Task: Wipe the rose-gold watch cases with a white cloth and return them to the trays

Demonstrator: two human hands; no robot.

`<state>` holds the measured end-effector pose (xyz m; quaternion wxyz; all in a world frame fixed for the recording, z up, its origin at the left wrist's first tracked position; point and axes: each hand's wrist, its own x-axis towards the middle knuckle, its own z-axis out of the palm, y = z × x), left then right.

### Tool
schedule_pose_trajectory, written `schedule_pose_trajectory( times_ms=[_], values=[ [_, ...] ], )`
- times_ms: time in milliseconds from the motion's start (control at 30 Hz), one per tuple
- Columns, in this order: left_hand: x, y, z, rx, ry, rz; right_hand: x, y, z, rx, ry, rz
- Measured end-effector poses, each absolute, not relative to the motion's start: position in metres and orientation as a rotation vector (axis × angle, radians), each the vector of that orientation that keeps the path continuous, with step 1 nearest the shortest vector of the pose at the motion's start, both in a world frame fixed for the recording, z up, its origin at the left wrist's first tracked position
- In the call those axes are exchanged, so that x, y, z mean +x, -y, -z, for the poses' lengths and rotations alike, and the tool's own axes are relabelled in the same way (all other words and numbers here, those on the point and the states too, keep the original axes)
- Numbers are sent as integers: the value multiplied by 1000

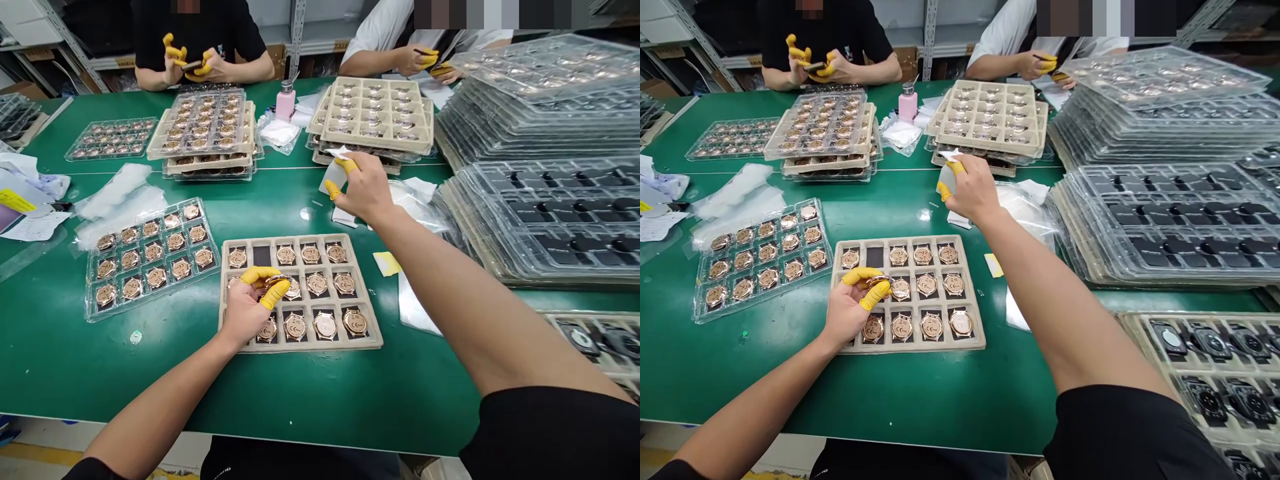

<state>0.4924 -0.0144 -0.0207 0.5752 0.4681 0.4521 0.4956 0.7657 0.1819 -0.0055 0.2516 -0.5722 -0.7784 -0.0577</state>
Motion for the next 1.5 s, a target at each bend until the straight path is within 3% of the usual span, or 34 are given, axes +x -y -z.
schedule_pose_trajectory(
  times_ms=[233,400,500,600,733,967,1200,1500],
  values=[
    [491,9,22,1049,-1086,-1181,751,-170,-17,-1577,1746,47],
    [492,12,22,1132,-1105,-1180,733,-75,-26,-1416,1430,-630],
    [495,17,20,1200,-1111,-1155,716,-6,-16,-1508,1350,-858],
    [496,19,20,1294,-1137,-1141,695,34,-7,-1291,1306,-1049],
    [494,21,24,1472,-1151,-1112,675,43,-3,-1120,1423,-840],
    [494,24,31,1555,-1120,-1111,683,32,9,-1098,1861,-167],
    [491,25,23,2036,-1093,-1270,681,34,18,-924,1927,71],
    [493,26,14,2061,-1032,-1409,679,37,20,-901,1890,148]
  ],
)
